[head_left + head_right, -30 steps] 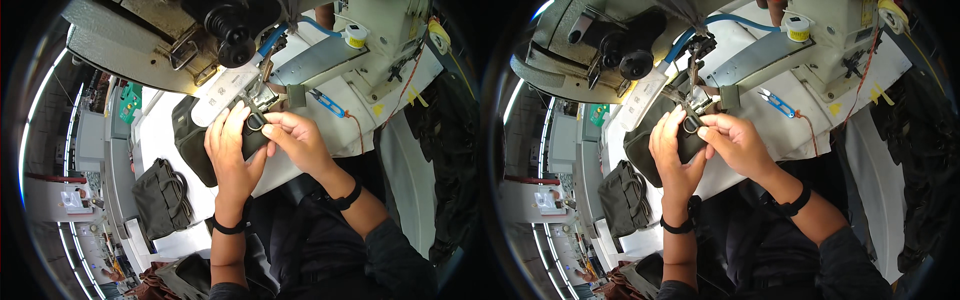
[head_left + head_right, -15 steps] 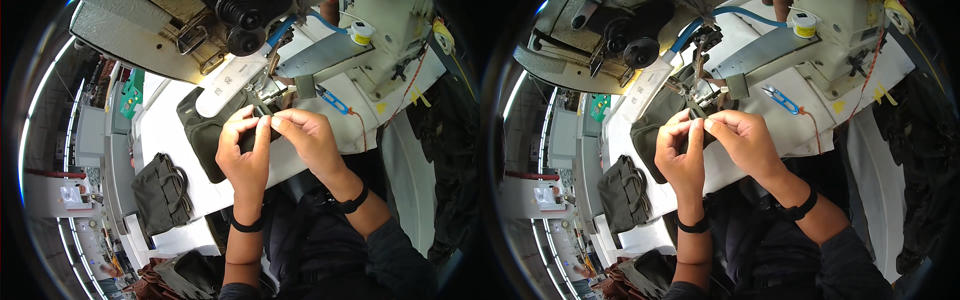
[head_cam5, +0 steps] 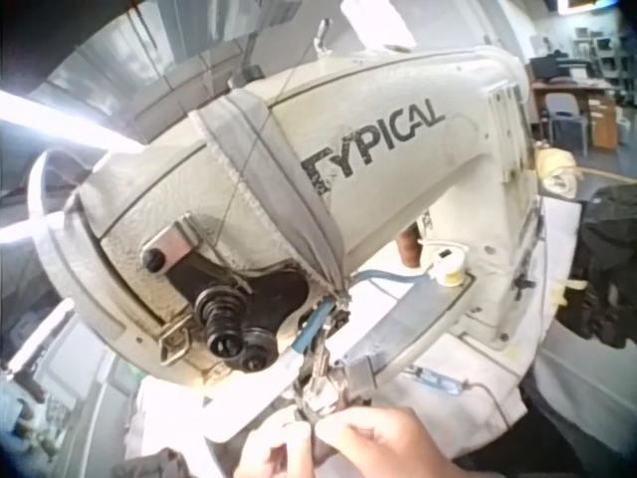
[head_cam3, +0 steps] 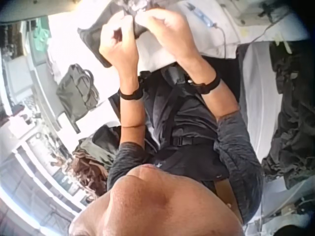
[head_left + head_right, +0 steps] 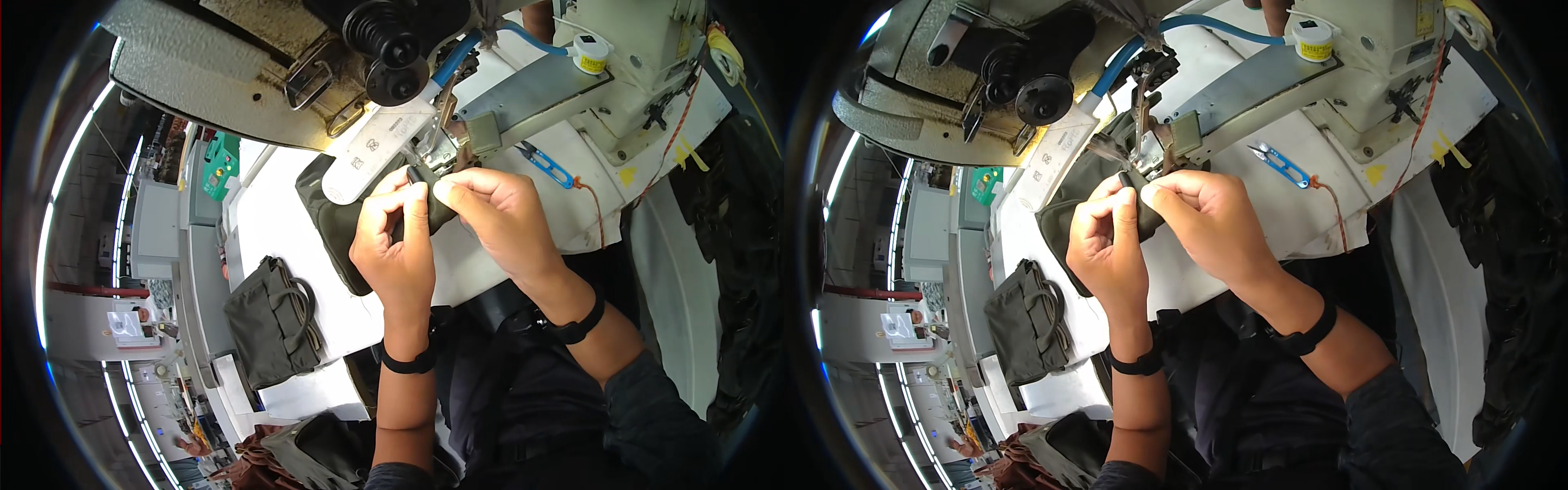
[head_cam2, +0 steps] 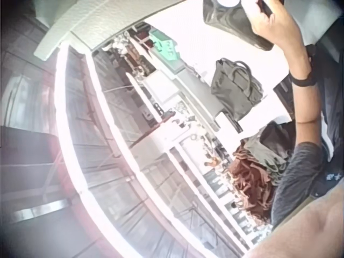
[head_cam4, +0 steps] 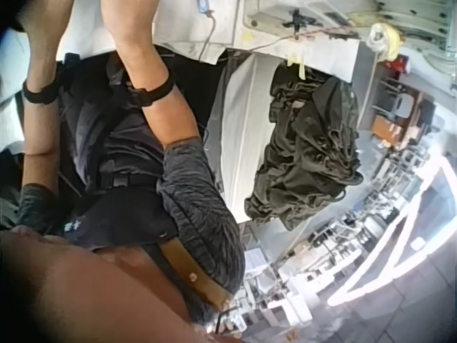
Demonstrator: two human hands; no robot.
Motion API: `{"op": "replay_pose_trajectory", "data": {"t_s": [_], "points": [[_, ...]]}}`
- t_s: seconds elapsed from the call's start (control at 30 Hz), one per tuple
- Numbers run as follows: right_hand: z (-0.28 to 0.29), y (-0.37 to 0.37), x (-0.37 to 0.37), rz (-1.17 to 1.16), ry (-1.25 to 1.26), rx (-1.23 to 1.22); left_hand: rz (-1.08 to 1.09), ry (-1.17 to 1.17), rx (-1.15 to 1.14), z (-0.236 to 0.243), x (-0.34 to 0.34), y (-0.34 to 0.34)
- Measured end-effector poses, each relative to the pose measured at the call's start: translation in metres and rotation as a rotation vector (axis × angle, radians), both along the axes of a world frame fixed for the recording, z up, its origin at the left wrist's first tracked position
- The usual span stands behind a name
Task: The person operates an industrial sewing machine to stitch a zipper onto a dark green fabric bag. They guide the bag under the needle, align the zipper, and sew along the edge. The person uses scissors to cut the thread and repeats the process on a second bag.
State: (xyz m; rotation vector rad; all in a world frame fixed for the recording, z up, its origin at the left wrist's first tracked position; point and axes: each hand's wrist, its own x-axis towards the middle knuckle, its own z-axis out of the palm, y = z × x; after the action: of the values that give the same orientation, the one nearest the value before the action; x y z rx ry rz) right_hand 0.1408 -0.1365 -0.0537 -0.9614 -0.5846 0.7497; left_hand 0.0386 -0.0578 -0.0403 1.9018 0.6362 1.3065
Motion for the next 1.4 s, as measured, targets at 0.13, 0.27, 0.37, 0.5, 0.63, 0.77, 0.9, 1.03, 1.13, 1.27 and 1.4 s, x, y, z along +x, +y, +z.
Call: {"op": "replay_pose_trajectory", "data": {"t_s": [0.13,0.27,0.37,0.5,0.63,0.77,0.9,1.03,1.13,1.27,1.4], "points": [[0.006,0.002,-0.003,-0.114,-0.158,-0.042,-0.002,0.005,0.016,-0.005,0.000,0.005],[0.011,0.004,-0.002,-0.163,-0.251,-0.099,-0.003,0.036,0.028,-0.006,0.001,0.010],[0.011,0.009,-0.003,-0.228,-0.268,-0.088,-0.002,0.053,-0.039,-0.002,0.002,0.014],[0.013,0.002,-0.004,-0.205,-0.269,-0.136,-0.003,0.024,-0.015,-0.003,0.004,0.018],[-0.001,-0.022,-0.010,-0.308,-0.338,-0.101,-0.027,0.033,0.004,-0.010,0.001,0.021],[-0.054,-0.020,0.004,-0.264,-0.221,-0.084,-0.037,0.090,0.096,-0.008,-0.003,0.026],[-0.045,0.017,0.015,0.032,0.136,-0.048,-0.017,0.100,0.133,-0.004,0.001,0.033],[-0.033,0.005,0.017,0.121,0.025,-0.211,0.048,0.197,0.154,0.005,-0.001,0.026],[-0.057,-0.007,0.016,-0.186,-0.641,-0.106,0.162,0.204,0.439,0.008,-0.003,0.018],[-0.041,-0.010,0.022,0.094,-0.369,0.080,0.130,0.339,0.718,0.008,-0.012,0.002],[-0.040,0.006,0.021,0.188,-0.211,0.091,0.135,0.376,0.777,-0.004,-0.018,0.002]]}}
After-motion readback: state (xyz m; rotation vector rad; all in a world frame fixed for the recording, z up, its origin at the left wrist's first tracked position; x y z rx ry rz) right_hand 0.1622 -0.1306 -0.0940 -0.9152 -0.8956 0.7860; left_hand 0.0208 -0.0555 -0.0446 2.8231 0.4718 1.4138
